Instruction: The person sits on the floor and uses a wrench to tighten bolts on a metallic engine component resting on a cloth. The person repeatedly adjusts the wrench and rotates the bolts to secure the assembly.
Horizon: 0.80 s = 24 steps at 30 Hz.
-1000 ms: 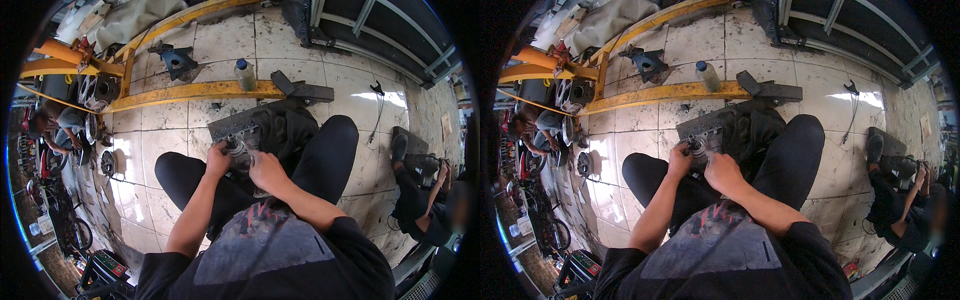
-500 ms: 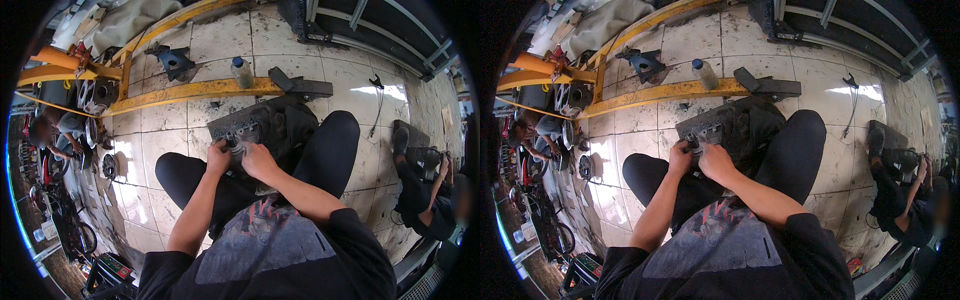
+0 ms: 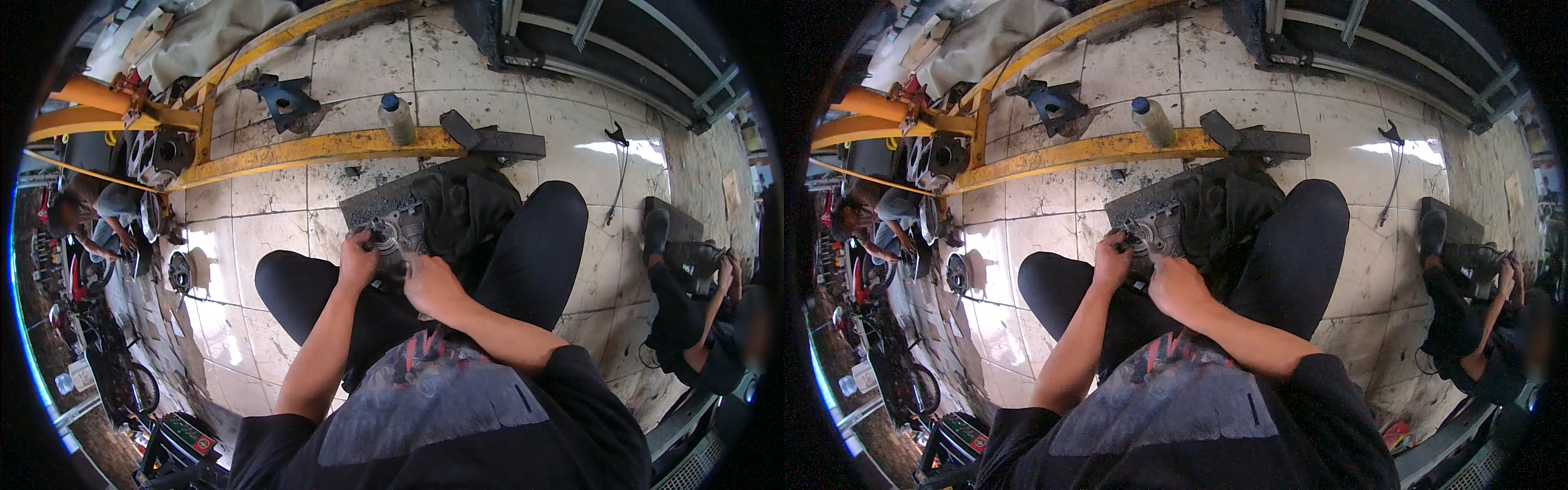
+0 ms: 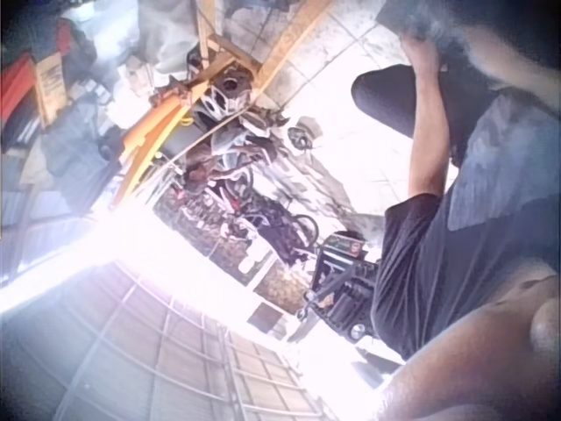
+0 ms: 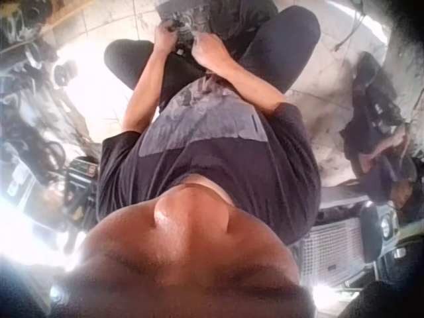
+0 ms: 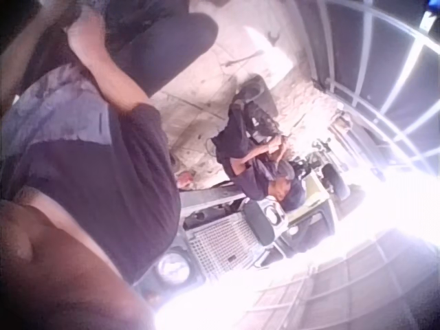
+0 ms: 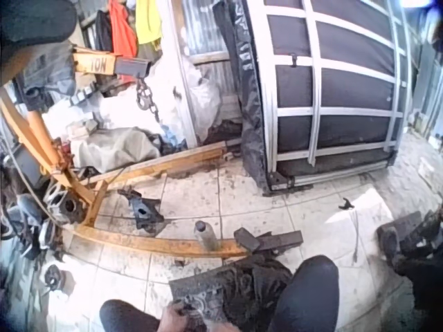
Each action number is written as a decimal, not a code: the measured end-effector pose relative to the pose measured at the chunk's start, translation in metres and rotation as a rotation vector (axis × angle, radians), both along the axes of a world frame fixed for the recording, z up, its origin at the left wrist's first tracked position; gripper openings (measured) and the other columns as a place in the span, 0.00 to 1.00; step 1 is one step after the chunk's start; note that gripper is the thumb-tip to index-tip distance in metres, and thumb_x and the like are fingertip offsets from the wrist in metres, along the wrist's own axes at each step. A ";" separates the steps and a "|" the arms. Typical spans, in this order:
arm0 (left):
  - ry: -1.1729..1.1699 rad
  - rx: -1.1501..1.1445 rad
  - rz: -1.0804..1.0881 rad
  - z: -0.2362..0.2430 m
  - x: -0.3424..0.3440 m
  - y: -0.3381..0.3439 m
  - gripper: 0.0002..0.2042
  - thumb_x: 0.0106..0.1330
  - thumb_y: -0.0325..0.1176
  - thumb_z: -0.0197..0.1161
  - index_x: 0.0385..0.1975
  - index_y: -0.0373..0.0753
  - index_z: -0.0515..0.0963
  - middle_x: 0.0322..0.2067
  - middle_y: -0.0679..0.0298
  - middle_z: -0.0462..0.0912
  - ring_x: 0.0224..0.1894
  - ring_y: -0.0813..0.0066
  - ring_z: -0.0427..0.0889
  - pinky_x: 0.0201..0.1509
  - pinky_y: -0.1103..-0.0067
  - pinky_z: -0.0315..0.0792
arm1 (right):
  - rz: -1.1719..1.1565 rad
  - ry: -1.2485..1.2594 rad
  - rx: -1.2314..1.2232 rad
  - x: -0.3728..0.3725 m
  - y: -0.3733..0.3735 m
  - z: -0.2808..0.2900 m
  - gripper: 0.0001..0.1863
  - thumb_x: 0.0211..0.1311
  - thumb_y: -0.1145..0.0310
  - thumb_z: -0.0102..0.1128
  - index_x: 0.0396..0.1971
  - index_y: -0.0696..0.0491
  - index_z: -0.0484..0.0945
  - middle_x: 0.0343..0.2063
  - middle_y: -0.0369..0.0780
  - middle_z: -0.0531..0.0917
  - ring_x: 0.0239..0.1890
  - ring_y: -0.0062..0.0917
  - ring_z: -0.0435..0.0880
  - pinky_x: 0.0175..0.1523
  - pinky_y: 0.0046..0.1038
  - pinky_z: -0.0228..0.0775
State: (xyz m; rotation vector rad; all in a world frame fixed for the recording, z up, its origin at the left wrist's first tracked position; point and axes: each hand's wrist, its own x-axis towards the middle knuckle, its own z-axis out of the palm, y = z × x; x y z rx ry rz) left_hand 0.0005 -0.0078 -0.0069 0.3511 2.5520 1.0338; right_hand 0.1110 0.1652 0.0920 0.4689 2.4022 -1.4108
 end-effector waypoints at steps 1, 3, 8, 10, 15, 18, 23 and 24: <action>-0.006 0.006 -0.013 0.001 0.000 0.001 0.18 0.54 0.22 0.67 0.48 0.28 0.84 0.34 0.51 0.86 0.37 0.63 0.84 0.43 0.71 0.76 | 0.009 -0.008 -0.004 0.001 0.006 0.000 0.25 0.63 0.73 0.51 0.61 0.60 0.75 0.35 0.62 0.85 0.41 0.59 0.86 0.52 0.54 0.78; -0.017 0.016 -0.050 0.005 -0.005 0.005 0.19 0.54 0.21 0.66 0.48 0.28 0.84 0.35 0.52 0.86 0.38 0.64 0.84 0.44 0.72 0.76 | 0.058 0.052 0.021 -0.006 0.004 -0.015 0.25 0.64 0.72 0.51 0.61 0.60 0.76 0.35 0.62 0.85 0.41 0.59 0.86 0.52 0.55 0.78; -0.052 0.026 -0.024 -0.009 -0.008 -0.001 0.19 0.56 0.18 0.62 0.50 0.26 0.83 0.38 0.52 0.88 0.41 0.66 0.86 0.47 0.72 0.77 | 0.025 0.122 0.033 -0.008 -0.001 -0.015 0.23 0.65 0.72 0.51 0.59 0.58 0.78 0.37 0.60 0.86 0.41 0.57 0.86 0.52 0.53 0.78; -0.046 0.056 -0.016 -0.019 -0.007 -0.005 0.20 0.58 0.17 0.61 0.52 0.26 0.83 0.41 0.51 0.89 0.45 0.65 0.86 0.51 0.72 0.77 | 0.038 0.069 0.062 -0.006 0.010 -0.010 0.23 0.64 0.73 0.51 0.58 0.59 0.80 0.36 0.59 0.86 0.41 0.55 0.87 0.53 0.52 0.78; -0.148 0.022 0.061 0.001 -0.007 0.002 0.21 0.60 0.16 0.59 0.55 0.27 0.82 0.49 0.49 0.89 0.55 0.62 0.86 0.62 0.73 0.74 | 0.058 0.126 0.139 -0.019 0.021 -0.016 0.20 0.64 0.71 0.53 0.54 0.56 0.83 0.36 0.57 0.87 0.43 0.53 0.87 0.53 0.50 0.78; -0.184 0.101 0.058 0.007 -0.011 0.005 0.20 0.62 0.16 0.60 0.56 0.27 0.82 0.49 0.49 0.89 0.55 0.62 0.86 0.63 0.73 0.74 | 0.104 0.095 0.154 -0.025 0.028 -0.003 0.19 0.65 0.71 0.53 0.53 0.56 0.84 0.37 0.56 0.87 0.44 0.52 0.87 0.53 0.50 0.78; -0.163 0.119 0.111 0.010 -0.009 0.007 0.18 0.64 0.17 0.62 0.54 0.29 0.83 0.47 0.50 0.89 0.53 0.60 0.87 0.60 0.72 0.76 | 0.137 0.138 0.150 -0.015 0.034 -0.015 0.17 0.65 0.71 0.53 0.50 0.56 0.85 0.38 0.56 0.87 0.43 0.53 0.87 0.53 0.49 0.79; -0.159 0.083 0.113 0.014 -0.007 0.007 0.18 0.64 0.17 0.64 0.54 0.30 0.83 0.47 0.51 0.90 0.52 0.61 0.88 0.59 0.72 0.77 | 0.127 0.171 0.148 -0.015 0.031 -0.017 0.17 0.66 0.71 0.53 0.50 0.56 0.86 0.38 0.56 0.87 0.42 0.53 0.87 0.53 0.49 0.79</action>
